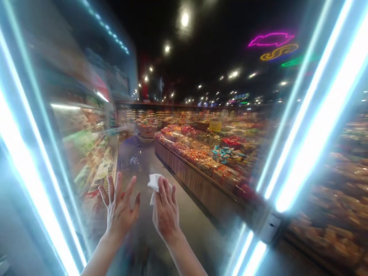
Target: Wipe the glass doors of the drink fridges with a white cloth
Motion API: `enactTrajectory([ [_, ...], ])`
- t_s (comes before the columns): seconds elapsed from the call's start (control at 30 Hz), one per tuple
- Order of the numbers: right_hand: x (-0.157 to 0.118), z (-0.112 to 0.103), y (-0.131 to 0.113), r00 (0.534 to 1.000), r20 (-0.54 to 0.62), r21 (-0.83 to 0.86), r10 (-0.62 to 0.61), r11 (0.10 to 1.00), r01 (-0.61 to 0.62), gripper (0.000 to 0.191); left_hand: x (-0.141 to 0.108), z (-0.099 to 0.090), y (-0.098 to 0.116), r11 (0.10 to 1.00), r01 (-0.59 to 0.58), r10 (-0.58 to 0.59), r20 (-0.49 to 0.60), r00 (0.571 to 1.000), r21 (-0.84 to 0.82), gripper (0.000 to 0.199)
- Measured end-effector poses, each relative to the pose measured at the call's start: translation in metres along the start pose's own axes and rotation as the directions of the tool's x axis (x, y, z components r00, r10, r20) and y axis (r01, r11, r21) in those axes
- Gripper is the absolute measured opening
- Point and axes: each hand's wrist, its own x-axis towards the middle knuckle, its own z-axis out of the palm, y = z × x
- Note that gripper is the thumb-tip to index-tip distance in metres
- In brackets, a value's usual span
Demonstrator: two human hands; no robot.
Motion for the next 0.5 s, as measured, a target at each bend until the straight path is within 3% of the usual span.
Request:
enactTrajectory([
  [0.07,0.002,0.006,-0.011,0.999,0.006,0.006,-0.041,0.999,0.041,0.074,-0.002,-0.004,-0.011,1.0,0.018,-0.018,0.001,1.0,-0.005,0.086],
  [0.17,0.006,0.012,-0.025,0.994,-0.073,-0.01,0.085,0.996,-0.086,0.076,-0.004,-0.007,-0.022,0.999,0.042,-0.042,-0.022,0.999,-0.016,0.084],
  [0.3,0.01,0.016,-0.037,0.996,-0.004,0.023,-0.084,0.996,0.084,0.072,-0.005,-0.011,-0.028,0.999,0.049,-0.049,-0.013,0.999,-0.01,0.078],
  [0.43,0.012,0.016,-0.037,0.996,-0.055,-0.024,0.066,0.997,-0.068,0.072,-0.005,-0.014,-0.026,0.999,0.042,-0.042,-0.004,0.999,0.007,0.082],
  [0.5,0.012,0.014,-0.033,1.0,-0.013,-0.013,0.02,1.0,-0.02,0.07,-0.005,-0.014,-0.022,0.999,0.05,-0.05,-0.02,0.999,0.016,0.084],
])
